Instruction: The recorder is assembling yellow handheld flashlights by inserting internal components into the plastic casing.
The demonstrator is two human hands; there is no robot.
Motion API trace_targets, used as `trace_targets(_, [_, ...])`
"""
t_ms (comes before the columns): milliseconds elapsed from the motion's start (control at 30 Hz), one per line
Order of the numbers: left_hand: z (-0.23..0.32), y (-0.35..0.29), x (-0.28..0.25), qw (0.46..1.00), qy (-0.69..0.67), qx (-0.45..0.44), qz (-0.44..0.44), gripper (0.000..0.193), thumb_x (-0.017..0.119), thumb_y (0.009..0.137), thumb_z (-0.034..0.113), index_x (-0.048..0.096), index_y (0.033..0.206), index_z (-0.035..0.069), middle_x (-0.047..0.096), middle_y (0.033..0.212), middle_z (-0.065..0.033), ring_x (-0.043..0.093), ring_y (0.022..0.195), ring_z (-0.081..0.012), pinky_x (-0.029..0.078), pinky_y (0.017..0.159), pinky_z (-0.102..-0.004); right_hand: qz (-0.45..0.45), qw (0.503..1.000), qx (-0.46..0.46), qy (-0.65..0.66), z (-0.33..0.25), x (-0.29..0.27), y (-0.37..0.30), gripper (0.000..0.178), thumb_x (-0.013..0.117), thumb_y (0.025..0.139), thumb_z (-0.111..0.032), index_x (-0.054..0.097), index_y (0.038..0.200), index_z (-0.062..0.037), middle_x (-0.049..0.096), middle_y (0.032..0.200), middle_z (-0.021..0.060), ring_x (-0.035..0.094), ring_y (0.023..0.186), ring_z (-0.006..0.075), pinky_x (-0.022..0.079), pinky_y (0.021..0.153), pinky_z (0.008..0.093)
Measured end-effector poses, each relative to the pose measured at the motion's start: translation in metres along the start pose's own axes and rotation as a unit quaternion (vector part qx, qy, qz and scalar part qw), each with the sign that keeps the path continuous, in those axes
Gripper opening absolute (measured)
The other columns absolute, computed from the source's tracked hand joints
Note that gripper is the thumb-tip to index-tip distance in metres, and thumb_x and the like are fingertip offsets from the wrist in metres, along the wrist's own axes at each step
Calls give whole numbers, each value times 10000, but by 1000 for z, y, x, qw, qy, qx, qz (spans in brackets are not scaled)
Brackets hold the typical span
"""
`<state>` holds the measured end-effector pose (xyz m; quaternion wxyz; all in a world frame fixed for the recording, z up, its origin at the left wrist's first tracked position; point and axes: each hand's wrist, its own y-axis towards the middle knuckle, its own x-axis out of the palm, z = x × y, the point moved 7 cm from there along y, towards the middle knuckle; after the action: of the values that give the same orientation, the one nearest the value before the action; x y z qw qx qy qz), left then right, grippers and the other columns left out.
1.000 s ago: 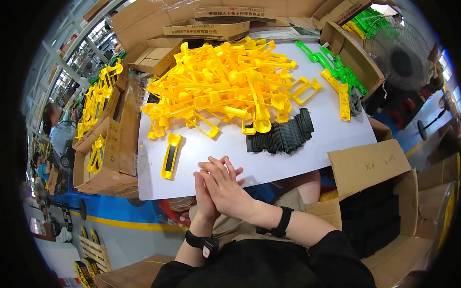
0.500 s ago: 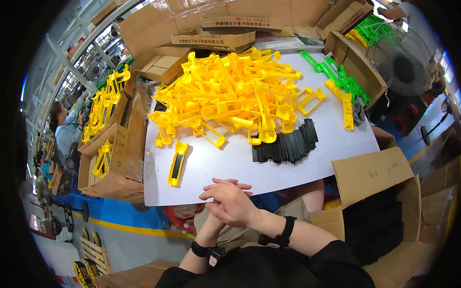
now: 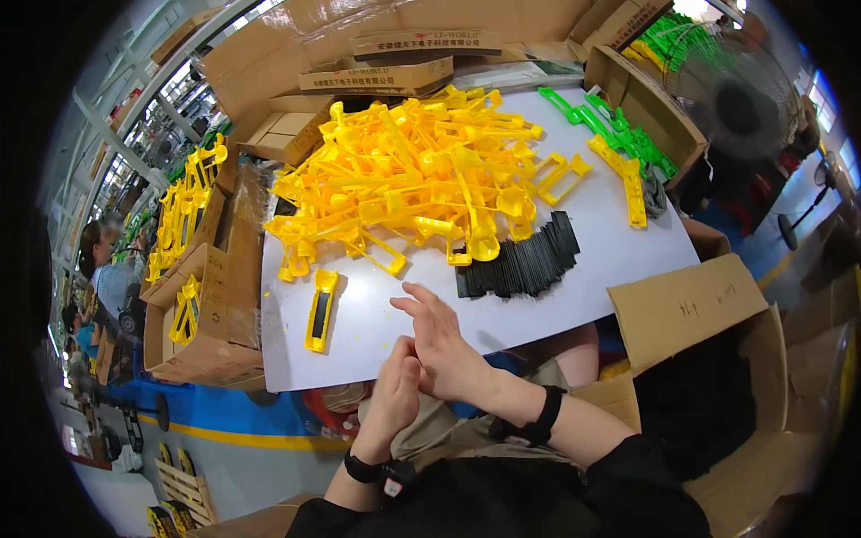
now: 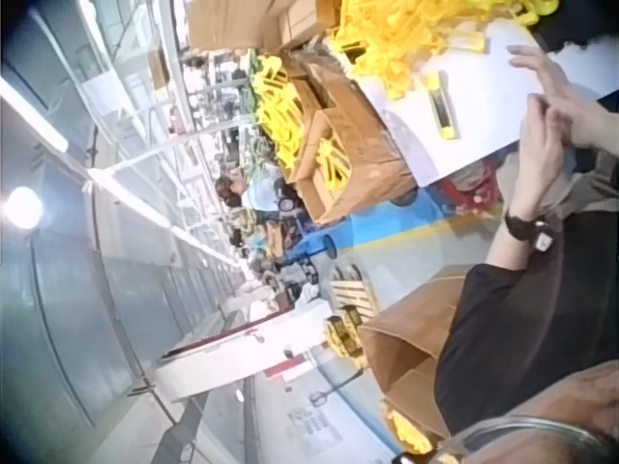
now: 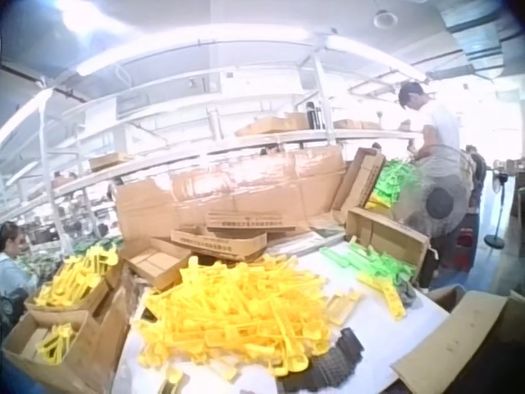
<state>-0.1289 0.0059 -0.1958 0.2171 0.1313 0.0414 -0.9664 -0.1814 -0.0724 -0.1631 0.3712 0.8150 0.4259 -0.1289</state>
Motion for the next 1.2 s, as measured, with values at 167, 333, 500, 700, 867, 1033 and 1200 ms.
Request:
trace_targets(167, [12,4,13,928,282,238,44,268,540,807,252,494,644,44,495,596,-138,508,594,-348,383,549,-402,-5,991,87,105,14,14,-14,787,671,646,-85,273,1317,15,353,1255,250,338,1256,406,318,1039,433])
trace_targets(333, [36,-13,-1,925,155,308,161,452,383,905,316,446,566,25,459,541,-128,432,494,-313,348,506,-367,-130,902,157,380,13,40,-19,773,675,707,-107,255,1349,-8,391,1229,205,436,1192,303,369,1000,364])
trace_targets(500, [53,-6,-10,878,278,357,155,378,399,884,193,418,537,44,434,512,-122,452,478,-283,320,474,-344,-58,916,196,345,14,36,-19,617,670,768,-192,376,1284,-26,474,1180,159,514,1086,258,394,969,326])
trace_targets(700, [2,-10,6,961,55,213,170,528,221,972,269,601,863,-82,600,693,-194,596,627,-329,468,608,-357,-126,983,-8,-134,-19,4,2,537,595,741,-152,449,1249,-53,539,1055,144,545,1045,292,373,955,483])
trace_targets(867, [46,-19,3,912,213,312,159,383,347,916,188,593,713,-24,577,645,-176,563,575,-328,432,532,-389,-323,901,70,279,0,37,-8,503,620,764,-166,463,1224,-38,597,1027,127,588,976,244,453,879,358])
trace_targets(1033, [40,-6,-7,910,262,293,134,370,376,900,188,589,674,-12,550,605,-153,534,543,-314,410,510,-376,29,893,172,415,11,39,-23,465,626,822,-257,474,1176,3,578,1043,112,555,967,163,443,875,294])
trace_targets(1200, [11,-9,5,970,-1,173,172,573,227,970,299,575,657,-32,594,619,-138,525,503,-188,379,491,-305,-127,991,21,23,0,20,-6,421,626,719,-242,554,1099,-76,592,968,142,596,919,318,408,890,463])
